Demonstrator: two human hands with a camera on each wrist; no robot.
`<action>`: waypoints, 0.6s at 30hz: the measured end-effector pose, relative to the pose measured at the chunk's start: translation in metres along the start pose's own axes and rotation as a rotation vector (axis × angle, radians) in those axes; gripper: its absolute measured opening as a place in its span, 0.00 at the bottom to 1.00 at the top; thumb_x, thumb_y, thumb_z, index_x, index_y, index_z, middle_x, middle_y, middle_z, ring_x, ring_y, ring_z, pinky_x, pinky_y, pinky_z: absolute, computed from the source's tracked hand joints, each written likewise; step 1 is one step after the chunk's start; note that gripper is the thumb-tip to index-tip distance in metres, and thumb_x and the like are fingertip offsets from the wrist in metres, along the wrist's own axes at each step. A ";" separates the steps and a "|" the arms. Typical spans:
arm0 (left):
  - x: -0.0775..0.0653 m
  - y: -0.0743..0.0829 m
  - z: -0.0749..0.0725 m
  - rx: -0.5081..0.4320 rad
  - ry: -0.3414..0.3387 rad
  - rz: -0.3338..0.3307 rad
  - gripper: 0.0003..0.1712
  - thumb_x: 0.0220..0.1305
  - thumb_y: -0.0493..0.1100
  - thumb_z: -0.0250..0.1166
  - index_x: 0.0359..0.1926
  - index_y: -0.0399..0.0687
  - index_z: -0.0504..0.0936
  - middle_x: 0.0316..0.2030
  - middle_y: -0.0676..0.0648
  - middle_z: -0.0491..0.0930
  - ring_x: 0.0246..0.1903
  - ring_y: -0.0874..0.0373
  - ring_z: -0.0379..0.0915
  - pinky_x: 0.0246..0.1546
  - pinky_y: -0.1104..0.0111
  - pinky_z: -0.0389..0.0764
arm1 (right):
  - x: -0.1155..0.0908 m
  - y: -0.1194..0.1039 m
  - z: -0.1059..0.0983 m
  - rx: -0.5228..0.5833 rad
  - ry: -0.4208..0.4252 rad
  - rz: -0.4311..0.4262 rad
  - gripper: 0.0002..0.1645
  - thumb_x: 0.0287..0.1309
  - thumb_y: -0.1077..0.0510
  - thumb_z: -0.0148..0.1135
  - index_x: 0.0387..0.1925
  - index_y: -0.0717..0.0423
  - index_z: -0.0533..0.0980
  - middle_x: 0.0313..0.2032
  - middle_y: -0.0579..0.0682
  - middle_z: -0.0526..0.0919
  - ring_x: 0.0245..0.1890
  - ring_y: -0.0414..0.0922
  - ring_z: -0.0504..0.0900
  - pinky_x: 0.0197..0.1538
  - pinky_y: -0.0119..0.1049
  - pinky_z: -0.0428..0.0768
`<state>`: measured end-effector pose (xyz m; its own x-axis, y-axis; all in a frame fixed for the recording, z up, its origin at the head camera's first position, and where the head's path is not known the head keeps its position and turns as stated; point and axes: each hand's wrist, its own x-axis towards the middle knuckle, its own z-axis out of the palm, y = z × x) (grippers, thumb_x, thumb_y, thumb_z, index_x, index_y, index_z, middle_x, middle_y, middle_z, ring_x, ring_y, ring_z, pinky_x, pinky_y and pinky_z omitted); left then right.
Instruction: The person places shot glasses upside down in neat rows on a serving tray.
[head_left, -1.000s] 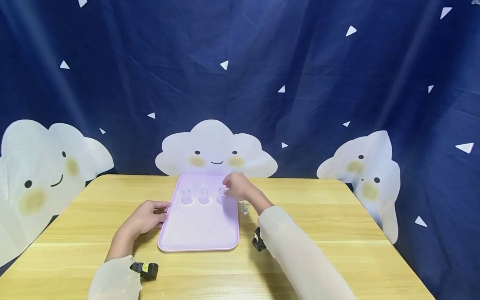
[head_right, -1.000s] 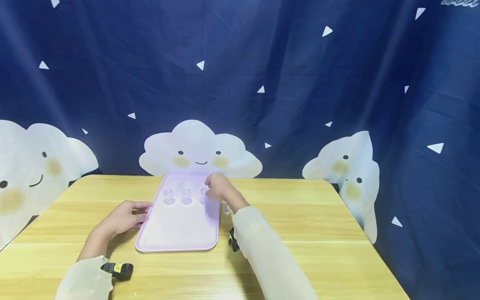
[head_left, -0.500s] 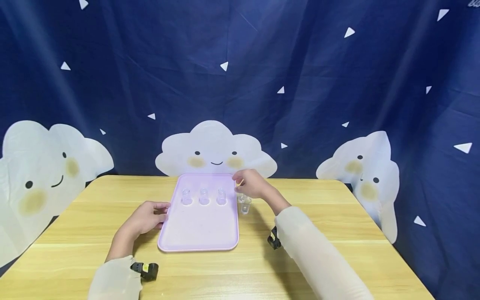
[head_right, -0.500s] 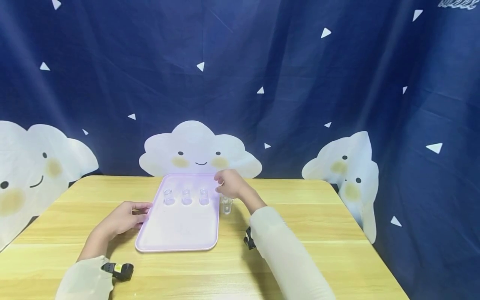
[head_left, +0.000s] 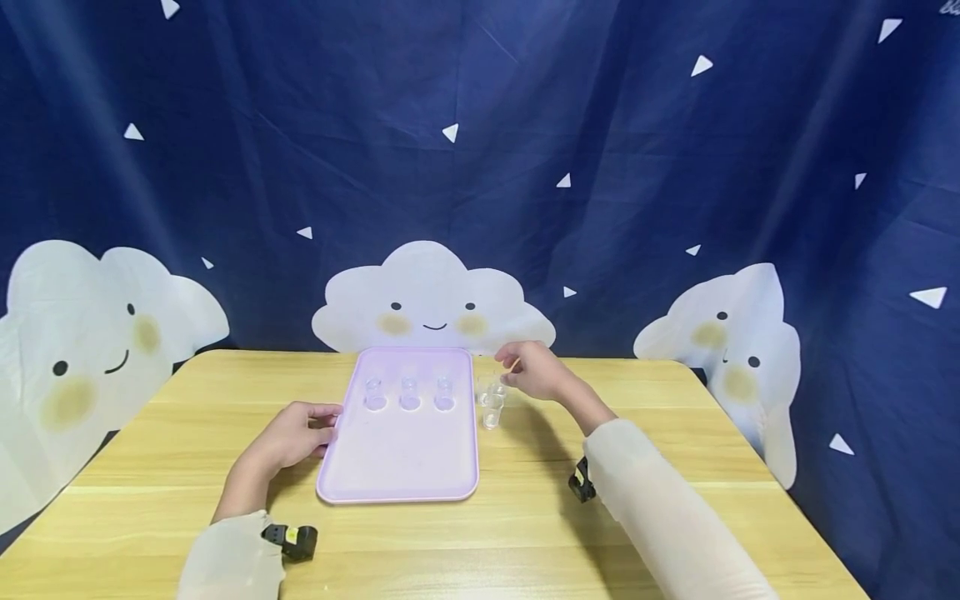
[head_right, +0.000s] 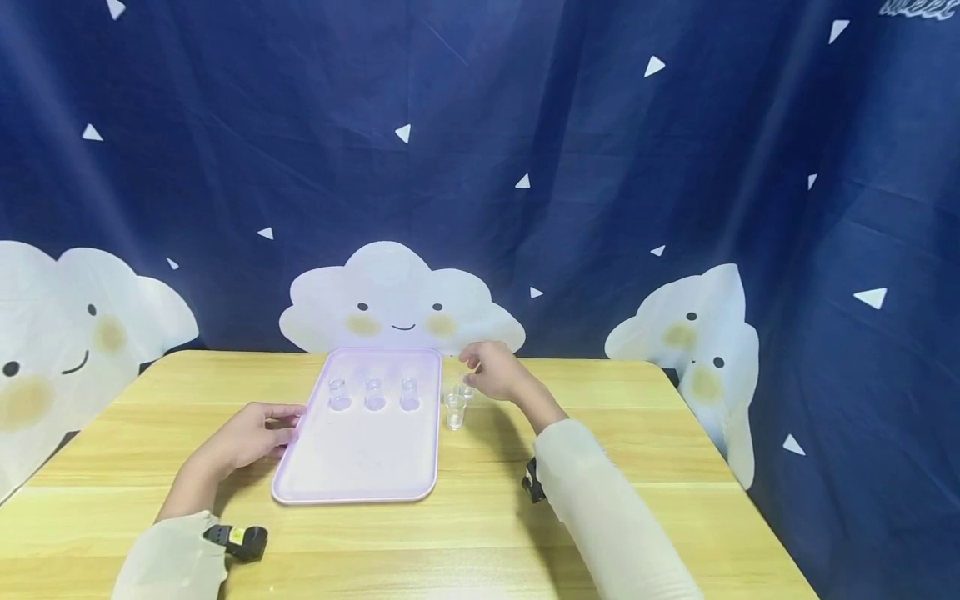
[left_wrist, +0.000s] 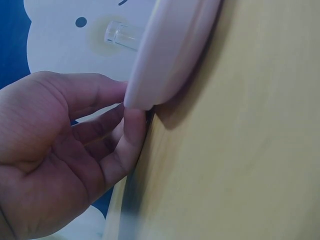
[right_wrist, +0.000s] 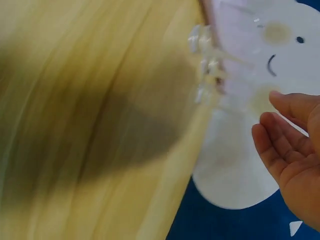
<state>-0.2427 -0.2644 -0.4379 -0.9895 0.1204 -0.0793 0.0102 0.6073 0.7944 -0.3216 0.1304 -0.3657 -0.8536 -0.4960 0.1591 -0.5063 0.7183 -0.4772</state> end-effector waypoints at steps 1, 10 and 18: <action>0.000 0.000 0.000 -0.001 0.000 -0.005 0.25 0.68 0.30 0.60 0.64 0.26 0.75 0.54 0.30 0.80 0.42 0.51 0.80 0.37 0.65 0.88 | -0.001 0.004 0.000 -0.013 0.010 -0.005 0.16 0.60 0.67 0.68 0.51 0.66 0.81 0.42 0.60 0.86 0.39 0.49 0.86 0.50 0.44 0.84; -0.001 0.000 -0.001 0.000 -0.008 -0.007 0.25 0.68 0.30 0.60 0.64 0.25 0.74 0.54 0.29 0.80 0.43 0.50 0.80 0.38 0.65 0.88 | -0.005 0.028 0.009 0.014 0.026 0.067 0.20 0.60 0.65 0.70 0.53 0.69 0.79 0.42 0.60 0.84 0.40 0.51 0.85 0.48 0.45 0.85; 0.000 0.001 0.000 0.007 -0.010 -0.009 0.25 0.69 0.29 0.60 0.65 0.25 0.74 0.55 0.28 0.79 0.43 0.50 0.80 0.38 0.64 0.88 | -0.004 0.046 0.025 0.136 0.032 0.150 0.22 0.59 0.63 0.71 0.54 0.69 0.78 0.42 0.59 0.85 0.43 0.54 0.86 0.50 0.46 0.84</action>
<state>-0.2424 -0.2641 -0.4368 -0.9881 0.1227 -0.0924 0.0025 0.6141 0.7892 -0.3379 0.1533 -0.4096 -0.9227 -0.3713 0.1035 -0.3539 0.7096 -0.6093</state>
